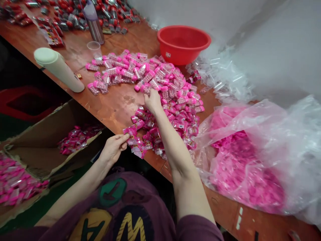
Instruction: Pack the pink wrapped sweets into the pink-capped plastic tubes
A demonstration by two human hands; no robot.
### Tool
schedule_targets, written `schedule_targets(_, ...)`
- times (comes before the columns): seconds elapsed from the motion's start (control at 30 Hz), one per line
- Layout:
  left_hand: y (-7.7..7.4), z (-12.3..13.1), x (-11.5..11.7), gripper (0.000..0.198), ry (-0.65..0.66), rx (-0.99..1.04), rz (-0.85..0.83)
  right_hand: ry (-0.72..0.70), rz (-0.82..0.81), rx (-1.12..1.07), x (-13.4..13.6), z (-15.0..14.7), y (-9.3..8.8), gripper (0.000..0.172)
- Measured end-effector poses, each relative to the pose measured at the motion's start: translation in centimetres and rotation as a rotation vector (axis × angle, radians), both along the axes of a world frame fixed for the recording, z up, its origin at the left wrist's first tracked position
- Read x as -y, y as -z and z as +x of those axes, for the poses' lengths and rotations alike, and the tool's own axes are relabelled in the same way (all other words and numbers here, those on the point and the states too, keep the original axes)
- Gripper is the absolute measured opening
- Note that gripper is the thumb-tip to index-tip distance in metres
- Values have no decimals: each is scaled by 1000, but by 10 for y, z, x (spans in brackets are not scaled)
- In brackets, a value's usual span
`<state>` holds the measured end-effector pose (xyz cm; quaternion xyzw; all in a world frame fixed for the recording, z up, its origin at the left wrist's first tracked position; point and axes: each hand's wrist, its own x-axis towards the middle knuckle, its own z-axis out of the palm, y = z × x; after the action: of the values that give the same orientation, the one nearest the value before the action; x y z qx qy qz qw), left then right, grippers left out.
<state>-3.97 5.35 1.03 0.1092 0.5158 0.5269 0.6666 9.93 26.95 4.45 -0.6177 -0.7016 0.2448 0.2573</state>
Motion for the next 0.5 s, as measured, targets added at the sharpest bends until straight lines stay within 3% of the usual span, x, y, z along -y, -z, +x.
schedule_targets(0.1, -5, -1, -3, 47, -60, 87, 11, -55, -157, -570, 69, 22, -15, 17)
schedule_targets(0.2, -14, 1, -4, 47, -95, 137, 27, 5, -299, -952, 141, 38, -17, 25)
schedule_targets(0.33, -28, 10, 0, 42, -62, 145, 40, 178, -466, -1168, 211, 46, -4, 35)
schedule_targets(0.5, -30, 27, 10, 39, 3, 171, 18, 233, -580, -1295, 258, 49, 7, 34)
